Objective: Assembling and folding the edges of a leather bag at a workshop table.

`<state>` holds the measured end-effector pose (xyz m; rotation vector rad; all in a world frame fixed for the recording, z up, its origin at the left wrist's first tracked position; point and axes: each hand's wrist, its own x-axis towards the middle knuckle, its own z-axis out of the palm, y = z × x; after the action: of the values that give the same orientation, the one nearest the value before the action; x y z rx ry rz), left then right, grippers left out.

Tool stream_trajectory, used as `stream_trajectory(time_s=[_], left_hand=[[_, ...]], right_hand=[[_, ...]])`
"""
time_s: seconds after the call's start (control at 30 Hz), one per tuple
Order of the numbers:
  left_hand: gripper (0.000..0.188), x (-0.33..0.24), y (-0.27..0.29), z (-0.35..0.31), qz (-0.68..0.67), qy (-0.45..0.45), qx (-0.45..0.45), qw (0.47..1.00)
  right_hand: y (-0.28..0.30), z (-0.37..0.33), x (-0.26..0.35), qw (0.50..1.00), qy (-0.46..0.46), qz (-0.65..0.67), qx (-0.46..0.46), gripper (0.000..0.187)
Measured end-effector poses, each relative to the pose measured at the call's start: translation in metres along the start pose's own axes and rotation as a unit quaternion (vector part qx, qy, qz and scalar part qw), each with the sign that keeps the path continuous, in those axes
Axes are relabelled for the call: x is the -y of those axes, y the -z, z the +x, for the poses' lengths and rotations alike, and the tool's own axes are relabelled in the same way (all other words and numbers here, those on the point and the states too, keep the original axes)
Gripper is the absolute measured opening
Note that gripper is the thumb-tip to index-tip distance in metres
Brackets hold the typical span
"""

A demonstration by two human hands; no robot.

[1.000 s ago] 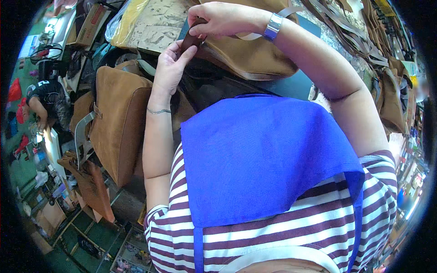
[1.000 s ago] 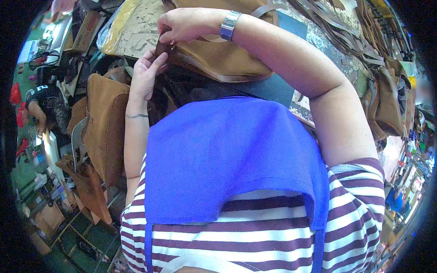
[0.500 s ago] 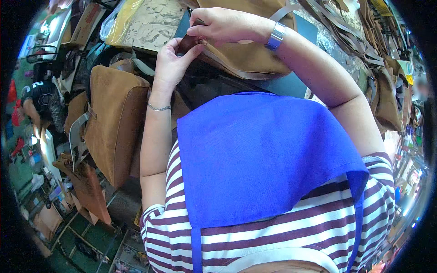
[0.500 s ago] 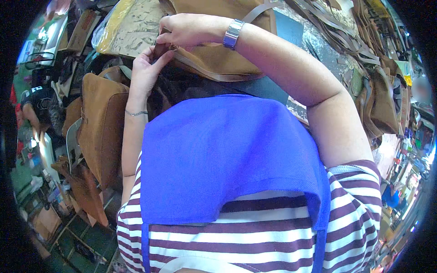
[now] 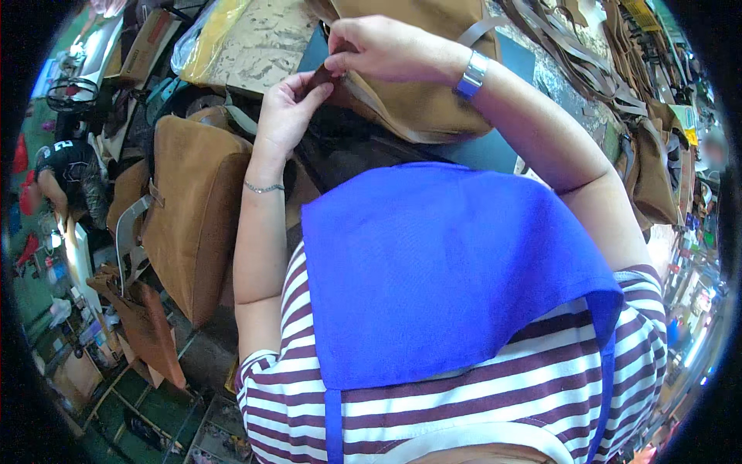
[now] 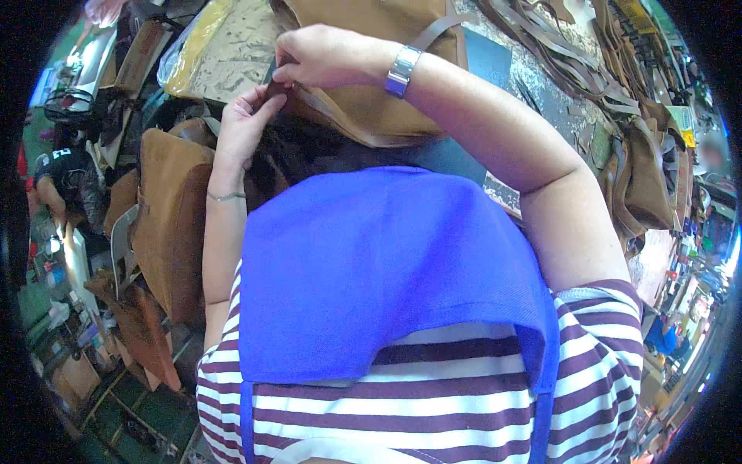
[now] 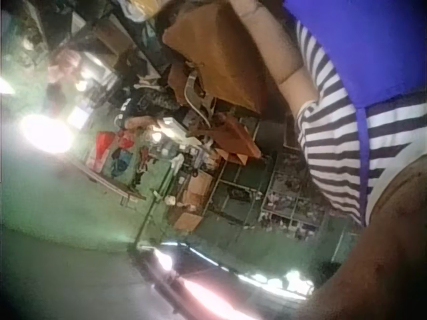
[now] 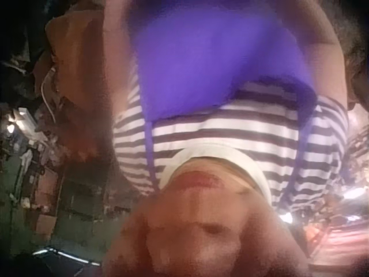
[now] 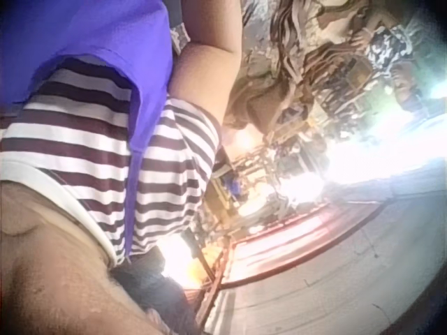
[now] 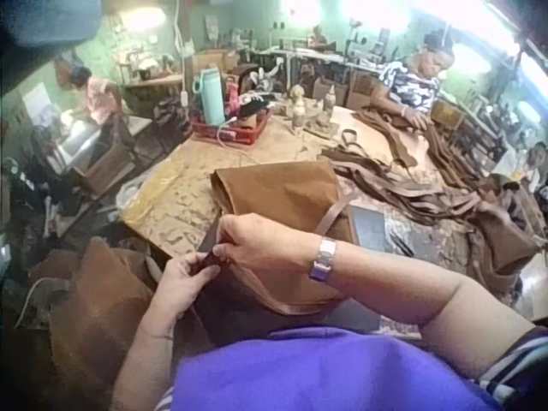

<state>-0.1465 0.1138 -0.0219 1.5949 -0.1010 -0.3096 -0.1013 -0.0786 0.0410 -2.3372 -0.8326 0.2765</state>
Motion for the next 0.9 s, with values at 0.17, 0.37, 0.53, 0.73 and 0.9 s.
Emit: stream_trajectory(time_s=[0.17, 0.37, 0.53, 0.73, 0.9], left_hand=[[0.020, 0.007, 0.003, 0.001, -0.042, 0.011, 0.032, 0.999], [0.023, 0.006, 0.017, 0.000, -0.072, 0.048, 0.064, 0.994], [0.024, 0.007, 0.021, 0.004, -0.049, 0.044, 0.074, 0.995], [0.027, 0.010, 0.023, 0.007, -0.046, 0.033, 0.100, 0.993], [0.028, 0.009, 0.022, -0.002, -0.014, 0.039, 0.094, 0.995]], right_hand=[[0.006, 0.000, 0.003, 0.997, -0.033, 0.026, 0.071, 0.027], [0.017, 0.008, 0.015, 0.974, -0.118, 0.122, 0.148, 0.028], [0.015, 0.011, 0.015, 0.989, -0.081, 0.019, 0.122, 0.033], [0.021, 0.017, 0.011, 0.972, -0.131, 0.080, 0.177, 0.032], [0.022, 0.015, 0.011, 0.959, -0.118, 0.103, 0.237, 0.032]])
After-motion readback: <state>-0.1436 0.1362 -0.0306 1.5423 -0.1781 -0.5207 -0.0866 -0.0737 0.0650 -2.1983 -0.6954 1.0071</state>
